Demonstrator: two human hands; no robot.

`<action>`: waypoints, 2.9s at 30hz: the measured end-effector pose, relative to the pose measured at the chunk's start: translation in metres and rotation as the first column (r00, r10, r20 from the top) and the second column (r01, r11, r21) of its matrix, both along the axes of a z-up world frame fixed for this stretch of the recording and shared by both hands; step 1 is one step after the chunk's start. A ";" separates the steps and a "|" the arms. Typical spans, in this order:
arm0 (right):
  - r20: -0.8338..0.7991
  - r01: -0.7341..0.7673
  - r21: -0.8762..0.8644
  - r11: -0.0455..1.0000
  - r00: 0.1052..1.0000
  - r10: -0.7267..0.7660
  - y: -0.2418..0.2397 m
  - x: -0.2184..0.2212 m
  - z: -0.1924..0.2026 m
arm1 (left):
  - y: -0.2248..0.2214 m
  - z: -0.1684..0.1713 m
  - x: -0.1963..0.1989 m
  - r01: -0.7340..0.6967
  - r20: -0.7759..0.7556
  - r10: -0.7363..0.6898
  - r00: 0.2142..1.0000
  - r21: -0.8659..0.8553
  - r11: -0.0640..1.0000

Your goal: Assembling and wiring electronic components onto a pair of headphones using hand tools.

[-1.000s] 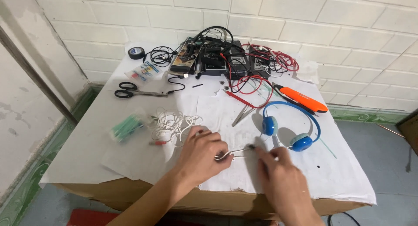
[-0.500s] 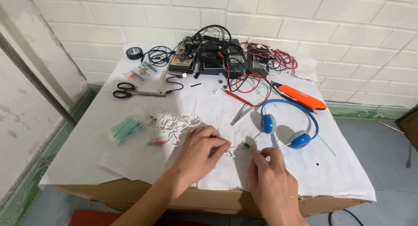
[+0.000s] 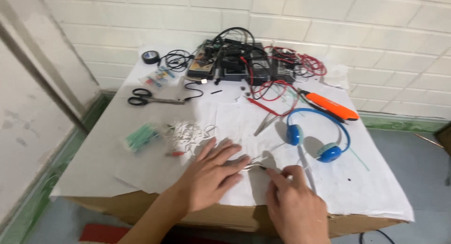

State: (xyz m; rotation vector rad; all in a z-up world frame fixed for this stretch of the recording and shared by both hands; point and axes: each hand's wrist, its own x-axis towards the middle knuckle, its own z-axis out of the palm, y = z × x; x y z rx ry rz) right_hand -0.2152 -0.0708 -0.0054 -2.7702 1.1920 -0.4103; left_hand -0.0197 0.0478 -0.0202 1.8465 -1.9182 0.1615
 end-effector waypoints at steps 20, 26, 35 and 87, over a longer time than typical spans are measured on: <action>-0.134 0.051 0.012 0.999 0.990 -0.049 -0.020 0.011 -0.004 | 0.071 0.020 0.098 -0.502 -0.026 0.505 0.863 0.079 0.861; -0.162 0.081 -0.043 0.996 0.983 -0.087 -0.019 0.013 -0.009 | 0.101 0.035 0.128 -0.573 -0.103 0.596 0.797 0.183 0.799; -0.148 0.091 -0.031 0.995 0.984 -0.095 -0.022 0.015 -0.017 | 0.086 0.043 0.151 -0.703 -0.414 0.648 0.639 0.027 0.711; 0.132 -0.112 -0.199 0.974 0.981 0.140 0.011 0.029 -0.007 | 0.025 0.007 -0.002 -0.131 -0.001 0.136 0.991 0.256 0.958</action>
